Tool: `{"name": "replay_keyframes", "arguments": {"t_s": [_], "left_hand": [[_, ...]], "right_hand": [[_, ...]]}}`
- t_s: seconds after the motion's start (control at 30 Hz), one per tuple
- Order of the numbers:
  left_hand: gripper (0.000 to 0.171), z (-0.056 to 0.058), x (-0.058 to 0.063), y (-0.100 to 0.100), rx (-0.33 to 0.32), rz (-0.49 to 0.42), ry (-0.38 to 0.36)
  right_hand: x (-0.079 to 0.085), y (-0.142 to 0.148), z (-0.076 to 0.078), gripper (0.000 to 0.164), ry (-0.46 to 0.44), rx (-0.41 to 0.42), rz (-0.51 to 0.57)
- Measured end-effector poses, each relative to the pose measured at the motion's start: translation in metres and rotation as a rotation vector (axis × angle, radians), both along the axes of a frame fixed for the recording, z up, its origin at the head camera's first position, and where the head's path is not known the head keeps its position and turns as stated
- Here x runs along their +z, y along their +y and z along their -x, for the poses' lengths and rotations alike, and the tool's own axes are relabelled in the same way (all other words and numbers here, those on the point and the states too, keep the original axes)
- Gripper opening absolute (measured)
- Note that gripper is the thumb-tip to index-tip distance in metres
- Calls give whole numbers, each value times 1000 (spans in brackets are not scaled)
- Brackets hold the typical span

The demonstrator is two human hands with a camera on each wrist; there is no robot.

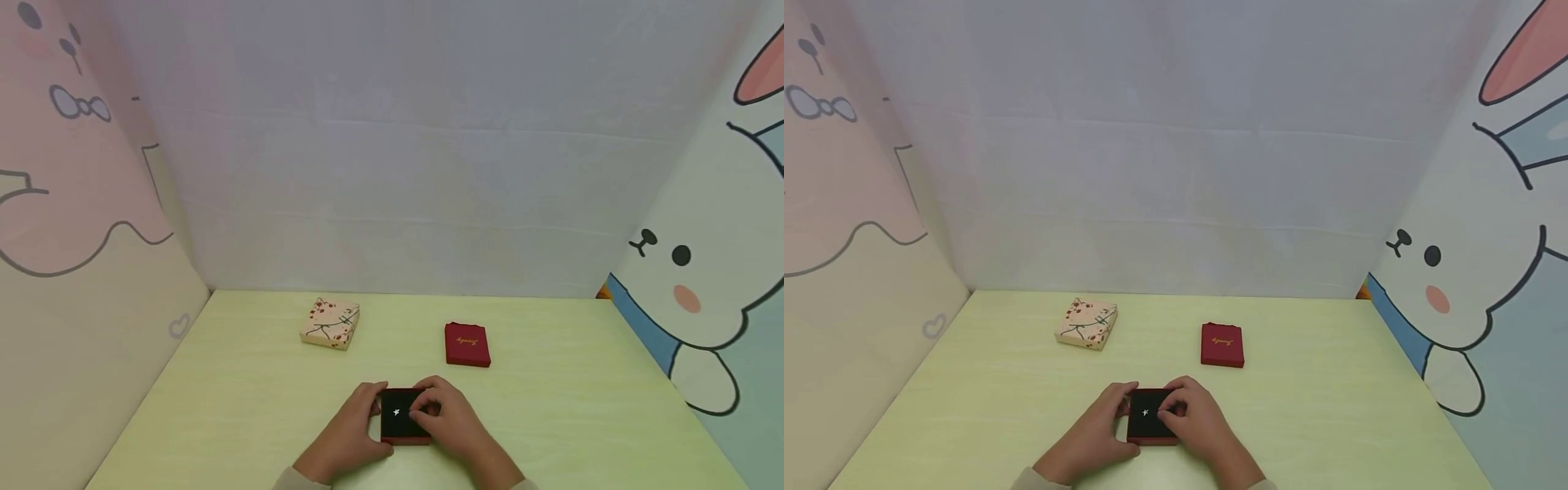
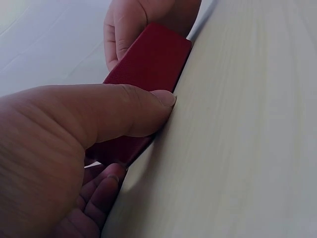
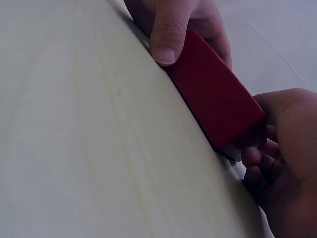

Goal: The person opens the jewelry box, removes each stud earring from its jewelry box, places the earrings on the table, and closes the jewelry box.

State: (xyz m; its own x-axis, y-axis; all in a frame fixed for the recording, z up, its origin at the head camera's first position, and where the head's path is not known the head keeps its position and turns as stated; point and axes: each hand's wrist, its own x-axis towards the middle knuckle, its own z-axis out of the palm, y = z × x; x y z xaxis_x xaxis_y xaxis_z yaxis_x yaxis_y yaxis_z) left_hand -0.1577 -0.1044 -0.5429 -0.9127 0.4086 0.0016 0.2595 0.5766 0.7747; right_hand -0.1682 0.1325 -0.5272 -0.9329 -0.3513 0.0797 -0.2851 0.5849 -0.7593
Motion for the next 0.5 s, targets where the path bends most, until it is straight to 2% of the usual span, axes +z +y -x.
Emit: {"name": "replay_keyframes", "arguments": {"t_s": [0.23,0.5], "left_hand": [[96,0,2,0,1,-5,-7],[96,0,0,0,-13,-18,24]], "right_hand": [[3,-2,-1,15,-38,7,-10],[2,-2,-1,14,-32,27,16]]}}
